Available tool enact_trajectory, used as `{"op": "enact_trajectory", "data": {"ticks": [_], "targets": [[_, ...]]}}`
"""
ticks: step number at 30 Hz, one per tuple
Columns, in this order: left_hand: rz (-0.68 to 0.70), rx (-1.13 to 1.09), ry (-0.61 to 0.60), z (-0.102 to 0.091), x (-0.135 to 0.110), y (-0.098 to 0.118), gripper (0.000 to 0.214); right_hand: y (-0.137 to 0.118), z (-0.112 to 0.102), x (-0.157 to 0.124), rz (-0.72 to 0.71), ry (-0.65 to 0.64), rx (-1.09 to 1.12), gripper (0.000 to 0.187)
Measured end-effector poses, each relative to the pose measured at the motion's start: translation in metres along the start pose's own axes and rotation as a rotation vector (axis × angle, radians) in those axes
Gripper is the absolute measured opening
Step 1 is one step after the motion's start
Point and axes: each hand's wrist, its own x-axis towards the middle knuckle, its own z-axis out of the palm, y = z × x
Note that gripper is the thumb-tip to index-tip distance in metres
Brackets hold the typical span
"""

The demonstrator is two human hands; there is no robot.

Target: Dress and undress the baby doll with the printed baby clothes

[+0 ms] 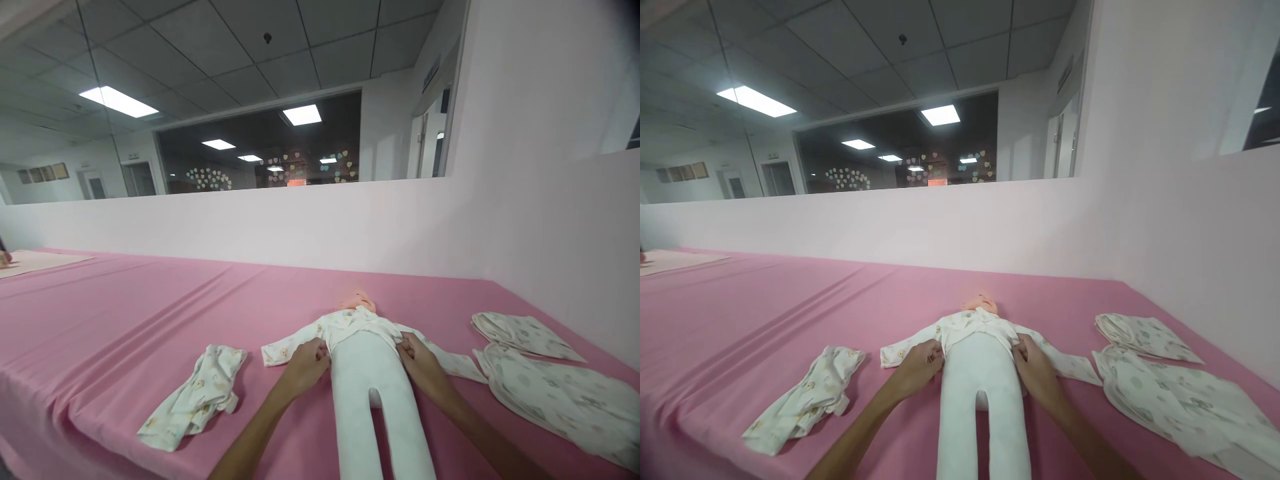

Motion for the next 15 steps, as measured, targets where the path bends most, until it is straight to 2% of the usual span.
{"op": "enact_trajectory", "data": {"ticks": [3,10,15], "targets": [[-0.008,-0.068,0.022,0.001,-0.001,0.000,0.013,0.005,-0.003,-0.006,-0.012,-0.099,0.030,0.037],[-0.028,0.111,0.072,0.014,0.007,-0.001,0.013,0.000,-0.014,-0.017,-0.175,-0.227,-0.015,0.042],[-0.014,0.243,0.088,0.027,0.011,-0.004,0.013,0.007,-0.024,-0.024,-0.306,-0.219,-0.204,0.051]]}}
